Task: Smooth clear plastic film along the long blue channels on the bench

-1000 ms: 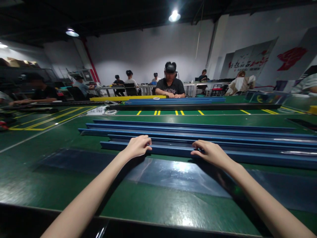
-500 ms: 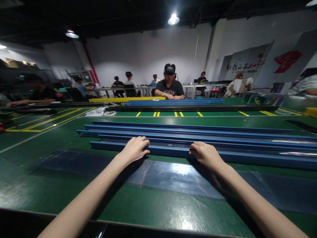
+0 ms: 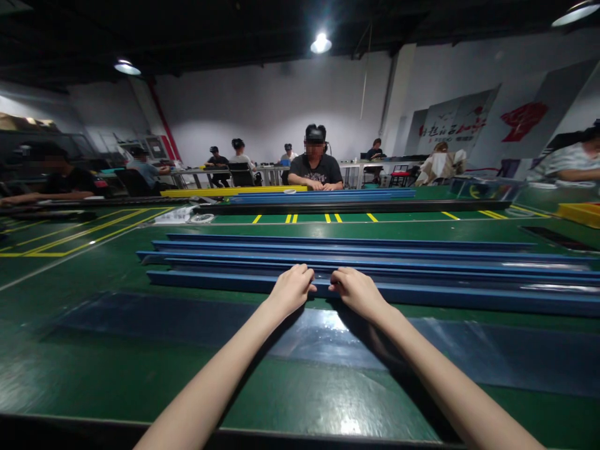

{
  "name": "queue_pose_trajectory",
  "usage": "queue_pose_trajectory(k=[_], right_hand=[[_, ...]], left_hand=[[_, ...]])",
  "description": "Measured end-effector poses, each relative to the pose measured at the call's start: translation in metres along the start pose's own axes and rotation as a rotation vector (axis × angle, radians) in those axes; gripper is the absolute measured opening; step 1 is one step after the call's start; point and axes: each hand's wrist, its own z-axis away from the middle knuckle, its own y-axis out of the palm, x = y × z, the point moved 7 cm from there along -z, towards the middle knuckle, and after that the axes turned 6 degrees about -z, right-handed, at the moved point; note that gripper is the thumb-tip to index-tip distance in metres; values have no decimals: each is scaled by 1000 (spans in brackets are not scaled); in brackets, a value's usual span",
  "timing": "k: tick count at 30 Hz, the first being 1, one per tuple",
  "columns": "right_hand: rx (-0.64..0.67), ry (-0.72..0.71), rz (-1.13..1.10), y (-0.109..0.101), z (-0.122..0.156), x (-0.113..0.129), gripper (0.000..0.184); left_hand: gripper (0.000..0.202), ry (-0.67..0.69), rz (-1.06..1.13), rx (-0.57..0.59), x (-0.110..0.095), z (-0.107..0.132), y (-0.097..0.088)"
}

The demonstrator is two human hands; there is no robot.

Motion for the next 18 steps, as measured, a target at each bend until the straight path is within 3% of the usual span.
queue_pose_trajectory(k=[7,14,18], right_hand=[[-6,-91,-182,-7,19,-24,26],[-103,112,16,-33,47,-88,20],[-115,157,68,-38,53,-100,25]], left_hand=[[5,-9,31,59,24,6,-4],[5,-95,-2,81,66,24,-4],[5,-136,-12,100,77,30,-6]])
